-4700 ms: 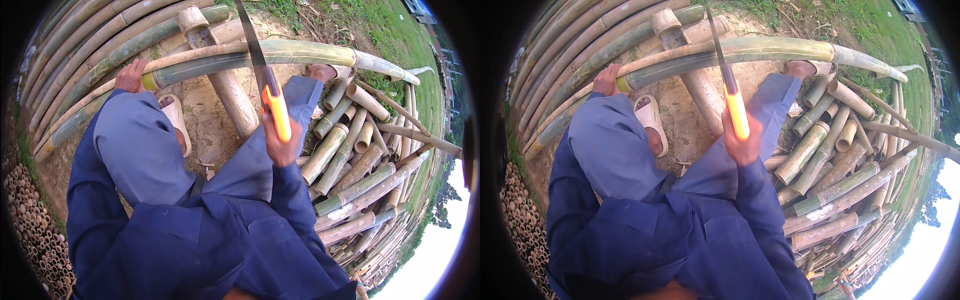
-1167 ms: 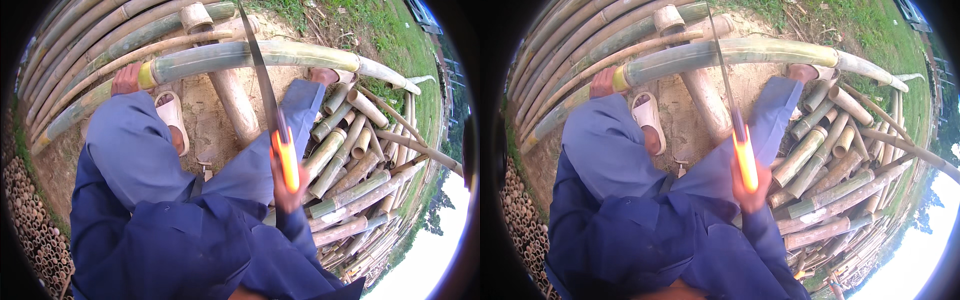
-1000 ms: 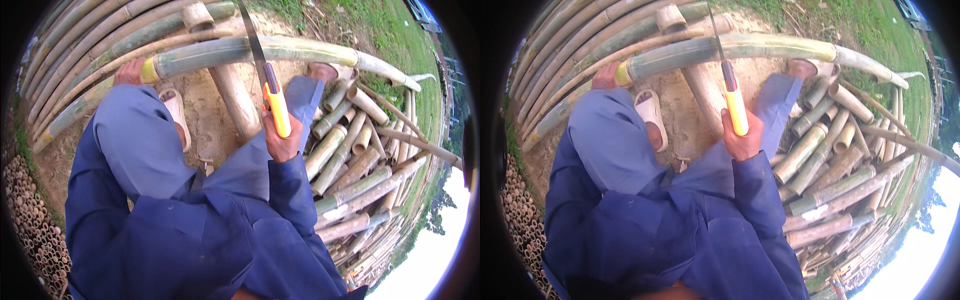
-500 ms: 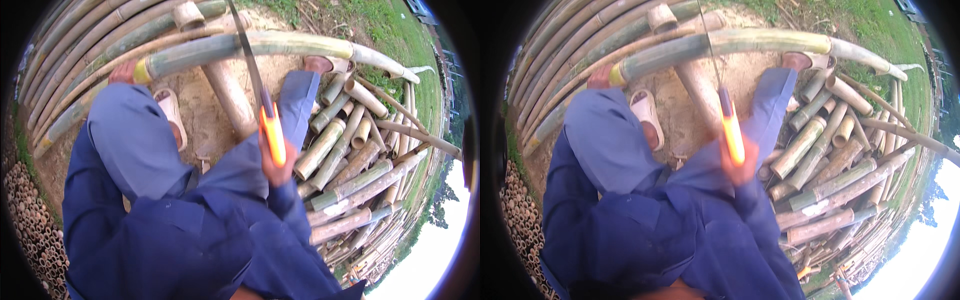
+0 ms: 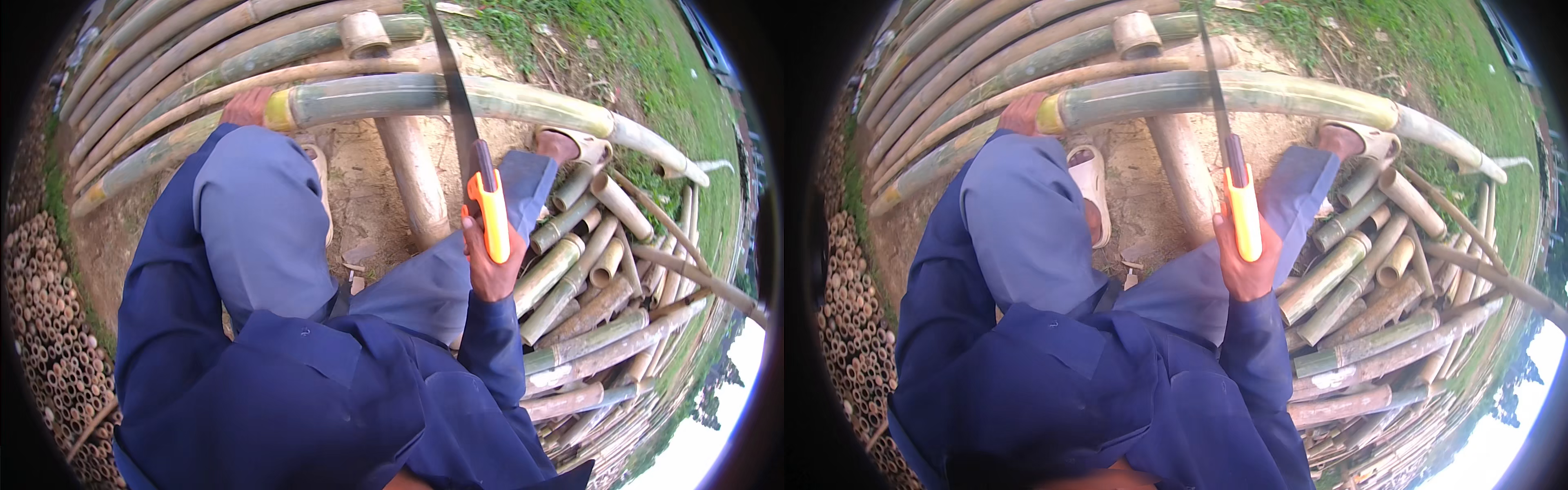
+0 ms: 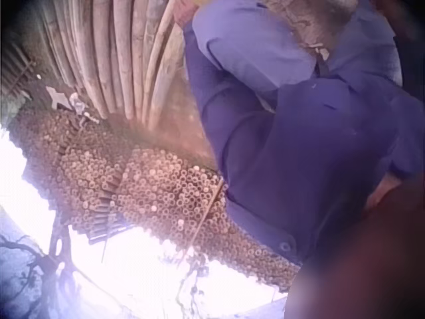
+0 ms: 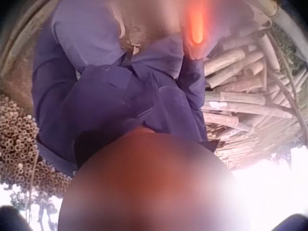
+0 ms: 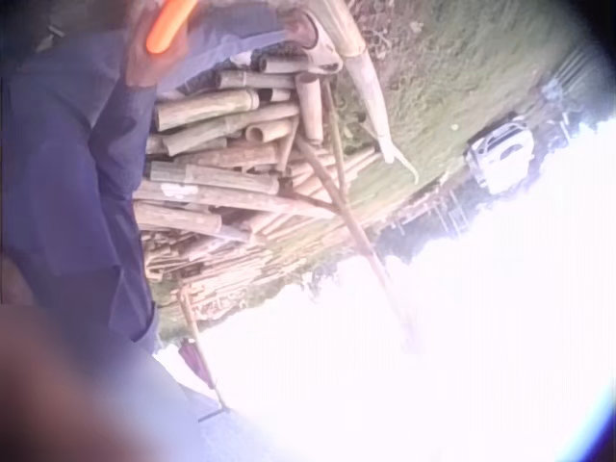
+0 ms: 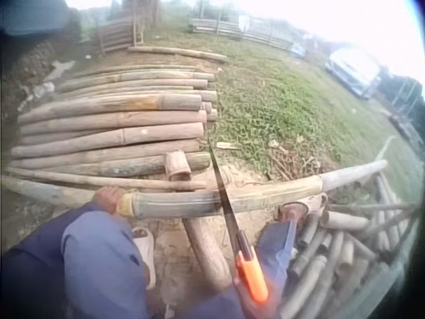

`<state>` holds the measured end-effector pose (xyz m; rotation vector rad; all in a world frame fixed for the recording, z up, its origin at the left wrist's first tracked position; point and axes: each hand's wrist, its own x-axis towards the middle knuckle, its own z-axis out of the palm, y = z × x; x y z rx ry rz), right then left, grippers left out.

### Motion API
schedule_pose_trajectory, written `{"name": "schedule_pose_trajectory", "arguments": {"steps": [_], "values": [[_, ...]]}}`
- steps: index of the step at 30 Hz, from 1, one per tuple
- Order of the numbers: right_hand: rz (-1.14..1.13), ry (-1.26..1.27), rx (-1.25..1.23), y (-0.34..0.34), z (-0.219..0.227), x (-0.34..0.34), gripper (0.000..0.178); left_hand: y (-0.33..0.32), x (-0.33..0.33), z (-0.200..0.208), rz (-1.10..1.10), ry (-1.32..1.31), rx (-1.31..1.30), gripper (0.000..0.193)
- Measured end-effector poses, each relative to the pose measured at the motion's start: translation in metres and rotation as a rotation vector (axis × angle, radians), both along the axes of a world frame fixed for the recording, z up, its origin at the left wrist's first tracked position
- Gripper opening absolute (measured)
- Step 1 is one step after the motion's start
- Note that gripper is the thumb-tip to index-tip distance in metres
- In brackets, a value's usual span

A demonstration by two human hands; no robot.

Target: The person sits on the ground and uses a hand saw to cut bamboo poles into shorter sections. They repeatedly position a pole between their legs, saw through it, and then move the cut pieces aside to continue with the next pole.

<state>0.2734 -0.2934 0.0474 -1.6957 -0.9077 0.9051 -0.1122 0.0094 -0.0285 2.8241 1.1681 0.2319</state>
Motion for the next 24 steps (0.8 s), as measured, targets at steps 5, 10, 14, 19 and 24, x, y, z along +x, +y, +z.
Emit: {"name": "schedule_pose_trajectory", "arguments": {"steps": [5,10,14,19,24], "values": [[-0.017,-0.151,-0.018,-0.002,0.028,-0.018,0.023,0.014,-0.007,-0.014,0.147,-0.343,-0.088,0.061],[-0.078,0.032,0.052,0.008,0.009,-0.014,0.022,0.015,0.013,-0.035,0.586,-0.012,-0.165,0.06],[-0.106,-0.02,-0.02,-0.012,-0.005,-0.009,0.017,0.01,0.012,-0.04,0.552,0.027,-0.095,0.057],[-0.046,-0.048,-0.109,-0.06,0.06,-0.033,0.016,-0.004,-0.004,-0.046,0.156,0.022,0.355,0.043],[-0.015,-0.191,0.042,-0.034,0.078,-0.039,0.024,0.008,0.013,-0.045,0.613,0.074,-0.147,0.043]]}}
